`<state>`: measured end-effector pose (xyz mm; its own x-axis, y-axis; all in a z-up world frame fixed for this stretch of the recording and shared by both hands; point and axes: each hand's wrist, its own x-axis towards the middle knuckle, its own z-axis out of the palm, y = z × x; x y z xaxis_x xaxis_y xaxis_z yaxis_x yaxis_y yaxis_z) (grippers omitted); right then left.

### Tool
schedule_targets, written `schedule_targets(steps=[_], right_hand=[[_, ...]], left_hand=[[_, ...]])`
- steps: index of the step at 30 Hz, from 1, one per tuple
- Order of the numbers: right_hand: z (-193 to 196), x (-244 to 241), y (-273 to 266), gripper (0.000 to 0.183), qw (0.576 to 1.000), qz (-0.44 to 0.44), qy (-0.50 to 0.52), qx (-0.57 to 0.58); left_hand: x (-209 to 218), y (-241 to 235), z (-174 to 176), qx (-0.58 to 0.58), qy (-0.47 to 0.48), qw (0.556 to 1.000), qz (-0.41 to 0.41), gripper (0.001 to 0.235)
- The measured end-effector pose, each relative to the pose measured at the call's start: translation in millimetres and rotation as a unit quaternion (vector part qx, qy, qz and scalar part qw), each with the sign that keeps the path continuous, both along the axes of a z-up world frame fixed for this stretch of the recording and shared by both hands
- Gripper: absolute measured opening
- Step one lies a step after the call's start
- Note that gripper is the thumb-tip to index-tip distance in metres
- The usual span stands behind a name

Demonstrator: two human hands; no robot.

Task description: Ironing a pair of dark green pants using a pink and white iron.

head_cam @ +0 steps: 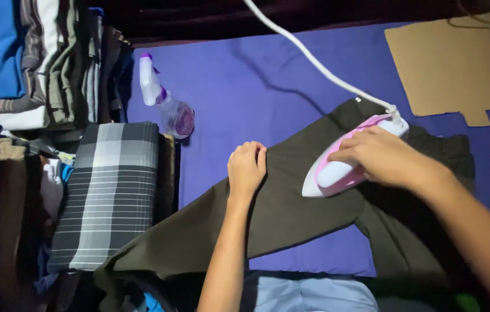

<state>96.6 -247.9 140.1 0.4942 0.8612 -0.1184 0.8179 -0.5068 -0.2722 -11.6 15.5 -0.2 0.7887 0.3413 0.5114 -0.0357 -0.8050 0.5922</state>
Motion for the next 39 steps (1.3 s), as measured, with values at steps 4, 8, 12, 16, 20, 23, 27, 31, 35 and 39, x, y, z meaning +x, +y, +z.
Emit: schedule_targets(steps=[4, 8, 12, 16, 20, 23, 27, 31, 35, 39], right_hand=[[-10, -16, 4, 0.065, 0.997, 0.021, -0.076, 0.016], [-17, -10, 16, 0.055, 0.992, -0.036, -0.102, 0.062], [-21, 5, 29, 0.054, 0.984, -0.061, -0.156, 0.067], [-29, 15, 28, 0.054, 0.969, -0.069, -0.216, 0.094], [-10, 5, 27, 0.059, 0.986, -0.072, -0.139, 0.047], [0, 0, 13, 0.062, 0.999, -0.033, -0.007, -0.018], [24, -20, 6, 0.060, 0.996, 0.020, 0.062, -0.067], [1, -11, 4, 0.058, 0.996, 0.021, 0.063, -0.054], [-23, 6, 3, 0.048, 0.996, -0.015, -0.060, 0.068], [-24, 20, 18, 0.043, 0.990, -0.073, -0.115, 0.037]], left_hand=[[2, 4, -2, -0.006, 0.014, 1.000, 0.006, 0.014], [6, 5, -3, -0.019, 0.036, 0.999, 0.004, 0.015], [8, 4, -3, -0.025, 0.037, 0.999, 0.007, 0.014], [6, 4, -6, 0.003, 0.021, 1.000, 0.003, 0.014], [4, 4, -9, 0.005, 0.009, 1.000, 0.002, 0.014], [2, 3, -8, 0.004, 0.018, 1.000, -0.002, 0.015], [8, 4, -9, -0.004, 0.024, 1.000, 0.004, 0.014], [6, 4, -10, 0.010, 0.016, 1.000, 0.000, 0.014], [6, 2, -10, 0.012, 0.016, 1.000, 0.001, 0.014], [5, 2, -12, 0.019, 0.020, 1.000, 0.001, 0.014]])
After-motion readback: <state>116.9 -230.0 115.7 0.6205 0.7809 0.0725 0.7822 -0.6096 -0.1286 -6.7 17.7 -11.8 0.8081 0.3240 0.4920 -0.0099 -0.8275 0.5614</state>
